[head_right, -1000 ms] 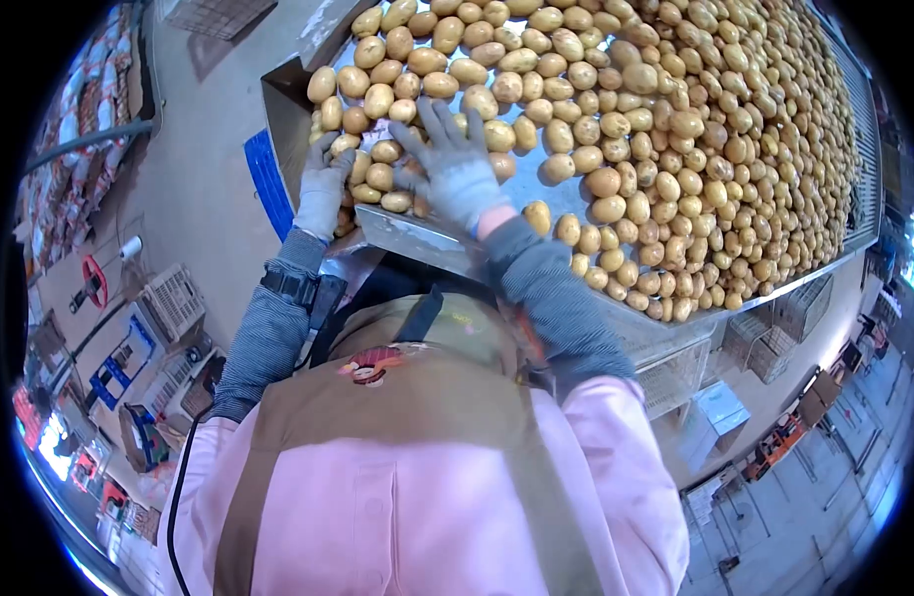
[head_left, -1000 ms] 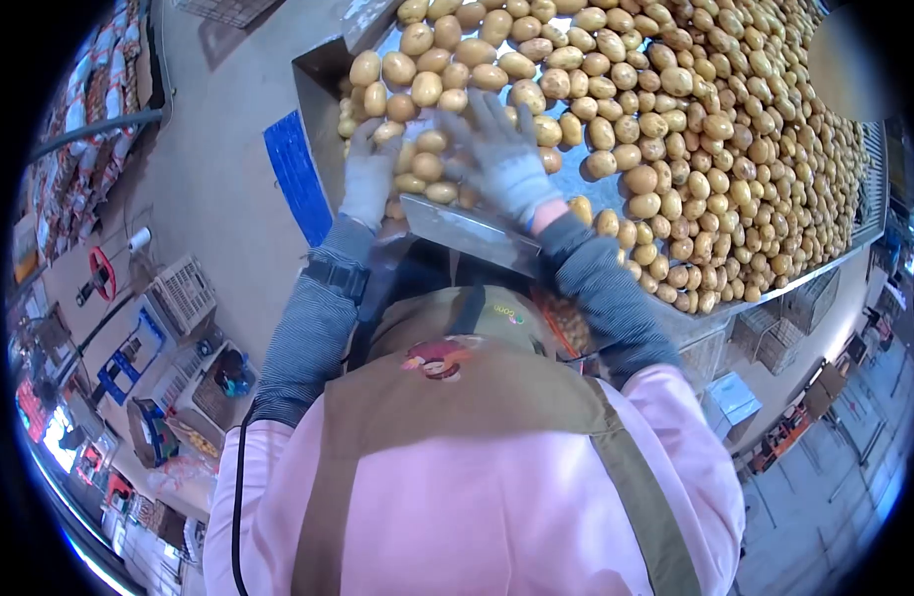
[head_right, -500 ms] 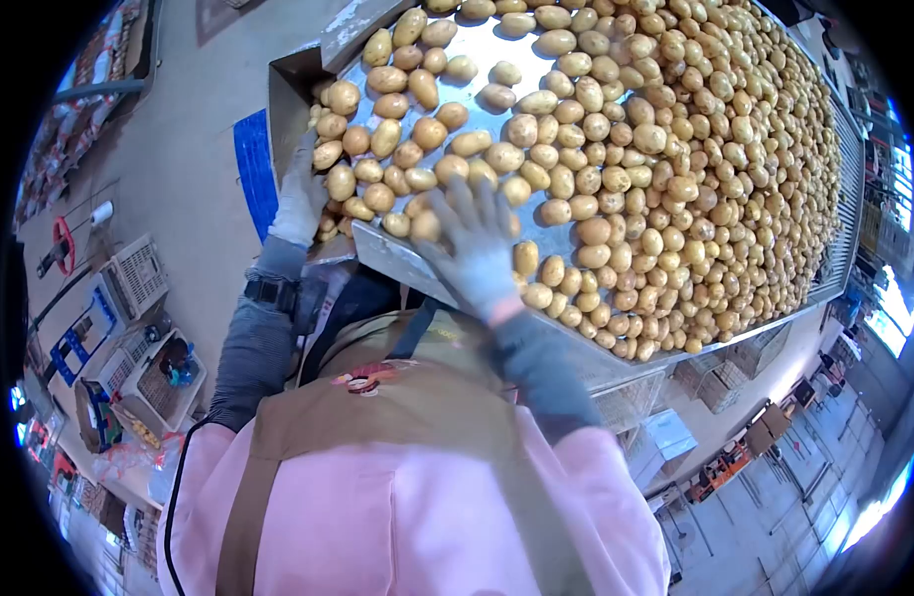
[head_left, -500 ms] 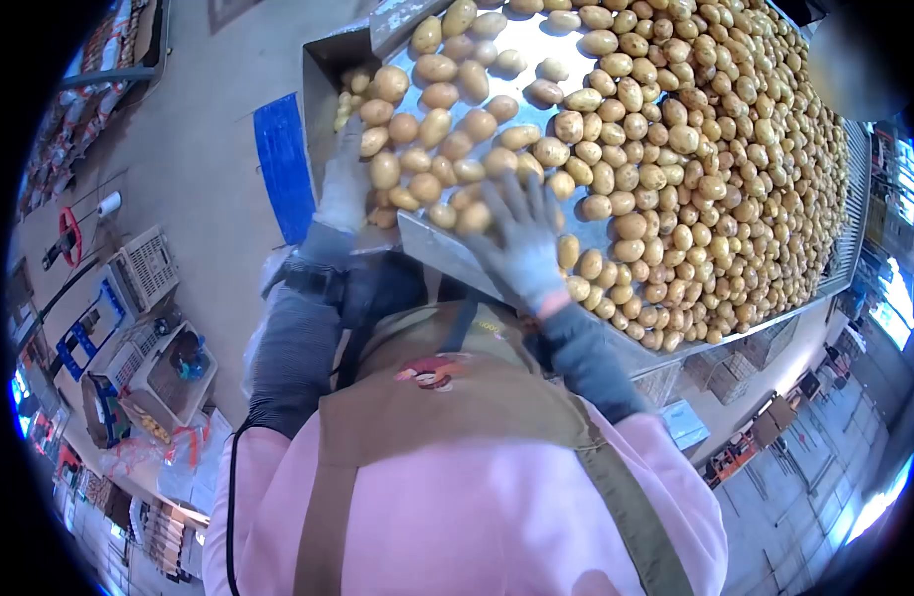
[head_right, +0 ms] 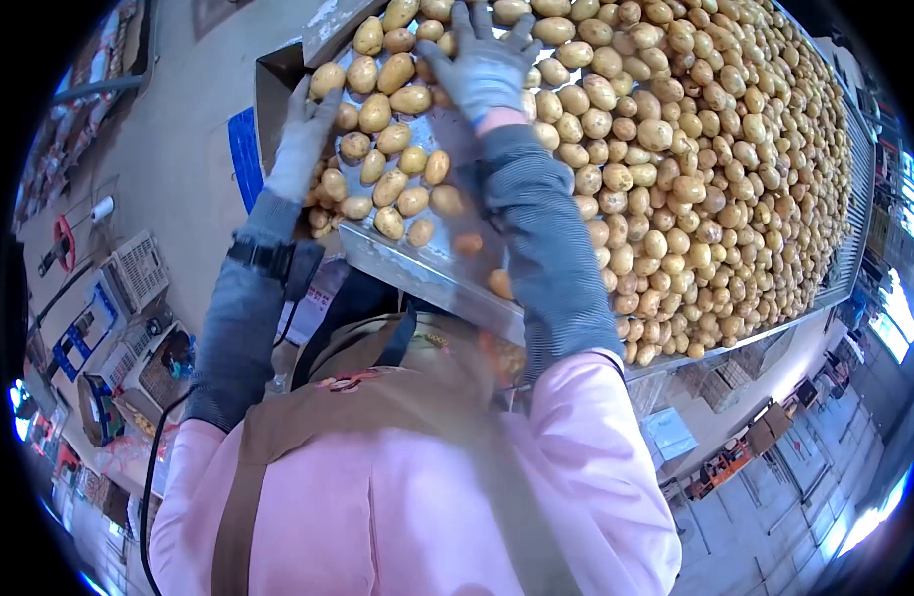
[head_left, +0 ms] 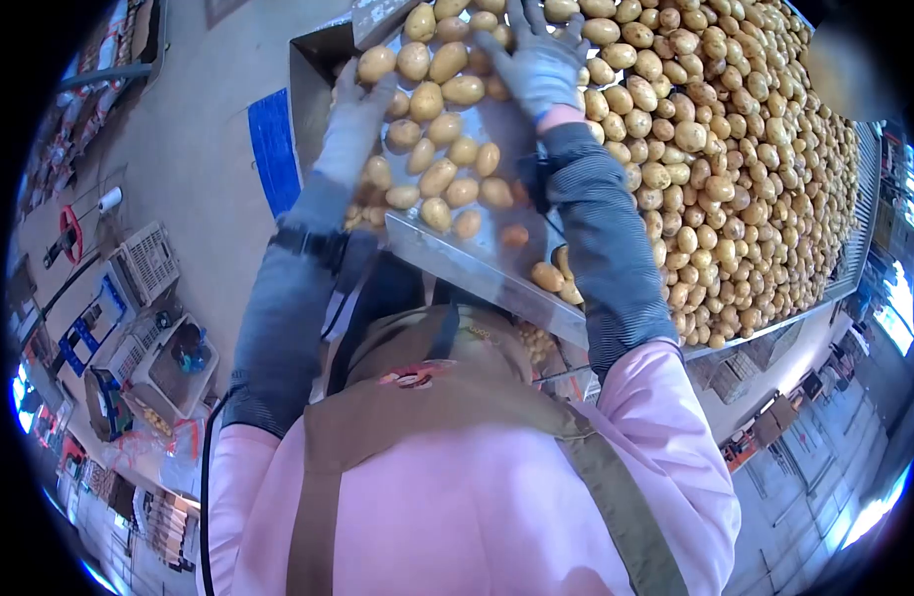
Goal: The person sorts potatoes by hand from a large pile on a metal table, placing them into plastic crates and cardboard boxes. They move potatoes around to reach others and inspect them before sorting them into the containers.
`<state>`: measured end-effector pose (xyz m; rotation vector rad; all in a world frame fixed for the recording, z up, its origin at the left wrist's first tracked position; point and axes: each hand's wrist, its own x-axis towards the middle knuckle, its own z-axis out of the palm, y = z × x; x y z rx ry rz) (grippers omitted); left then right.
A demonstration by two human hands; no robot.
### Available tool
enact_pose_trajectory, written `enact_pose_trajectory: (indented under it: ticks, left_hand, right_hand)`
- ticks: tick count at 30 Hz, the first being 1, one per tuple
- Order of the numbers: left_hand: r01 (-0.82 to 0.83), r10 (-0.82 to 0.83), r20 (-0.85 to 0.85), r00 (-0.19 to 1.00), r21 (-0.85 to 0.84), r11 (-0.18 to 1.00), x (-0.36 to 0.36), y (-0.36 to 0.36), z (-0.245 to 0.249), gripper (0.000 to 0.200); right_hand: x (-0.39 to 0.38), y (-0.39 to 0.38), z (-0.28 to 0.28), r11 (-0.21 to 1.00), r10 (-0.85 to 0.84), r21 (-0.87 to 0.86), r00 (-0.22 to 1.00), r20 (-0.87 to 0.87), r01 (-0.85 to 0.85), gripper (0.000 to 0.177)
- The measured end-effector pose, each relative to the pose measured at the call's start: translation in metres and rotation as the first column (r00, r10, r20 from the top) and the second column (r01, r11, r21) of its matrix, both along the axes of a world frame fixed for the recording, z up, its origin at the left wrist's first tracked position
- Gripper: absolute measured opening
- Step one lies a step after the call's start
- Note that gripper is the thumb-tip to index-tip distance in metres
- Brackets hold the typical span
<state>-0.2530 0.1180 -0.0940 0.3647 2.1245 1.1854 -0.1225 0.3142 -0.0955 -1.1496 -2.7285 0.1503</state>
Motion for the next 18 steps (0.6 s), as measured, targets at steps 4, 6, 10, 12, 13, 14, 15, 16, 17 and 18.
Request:
enact_pose_trajectory:
  ticks: [4, 6, 10, 12, 13, 14, 15, 16, 17, 18]
  left_hand:
    - [0.003, 0.002, -0.048, 0.999, 0.105, 0.994, 0.002, -0.008, -0.049, 0.055]
    - [0.048, -0.059, 0.095, 0.994, 0.11, 0.993, -0.002, -0.033, -0.039, 0.054]
    - [-0.075, -0.094, 0.383, 0.919, 0.404, 0.912, 0.015, -0.047, -0.011, 0.049]
    - [-0.021, -0.041, 0.219, 0.975, 0.272, 0.962, 0.021, -0.034, -0.002, 0.052]
    - [0.019, -0.04, 0.116, 0.992, 0.177, 0.984, 0.022, -0.019, 0.005, 0.052]
    - [0.045, -0.046, 0.012, 0.999, 0.076, 0.996, 0.022, -0.006, 0.006, 0.053]
    - [0.075, -0.058, -0.206, 0.977, 0.08, 0.994, 0.024, 0.0, -0.004, 0.053]
    - [0.115, -0.079, -0.416, 0.906, 0.062, 0.991, 0.021, 0.003, -0.006, 0.052]
    - [0.15, -0.098, -0.606, 0.79, 0.035, 0.988, 0.016, 0.004, -0.008, 0.052]
    - [0.181, -0.115, -0.765, 0.633, 0.002, 0.983, 0.011, 0.006, -0.007, 0.051]
  right_hand:
    - [0.038, -0.079, 0.014, 0.94, 0.332, -0.092, 0.942, 0.044, -0.327, 0.062]
    - [0.1, -0.111, 0.029, 0.9, 0.385, -0.212, 0.923, -0.021, -0.38, 0.06]
    - [0.219, -0.096, 0.018, 0.939, -0.335, -0.025, 0.931, 0.145, 0.342, 0.069]
    - [0.199, -0.106, 0.022, 0.974, -0.225, 0.038, 0.942, 0.25, 0.223, 0.071]
    - [0.182, -0.109, 0.024, 0.985, -0.17, 0.069, 0.938, 0.302, 0.156, 0.072]
    - [0.162, -0.109, 0.018, 0.954, -0.205, -0.245, 0.972, -0.117, 0.172, 0.073]
    - [0.146, -0.102, 0.015, 0.985, -0.039, -0.17, 0.994, -0.098, 0.022, 0.066]
    - [0.129, -0.091, 0.014, 0.986, 0.125, -0.098, 0.99, -0.07, -0.131, 0.06]
    - [0.106, -0.062, 0.038, 0.959, 0.074, -0.271, 0.996, -0.05, -0.085, 0.052]
    - [0.089, -0.029, 0.054, 0.901, 0.025, -0.434, 0.999, -0.022, -0.032, 0.043]
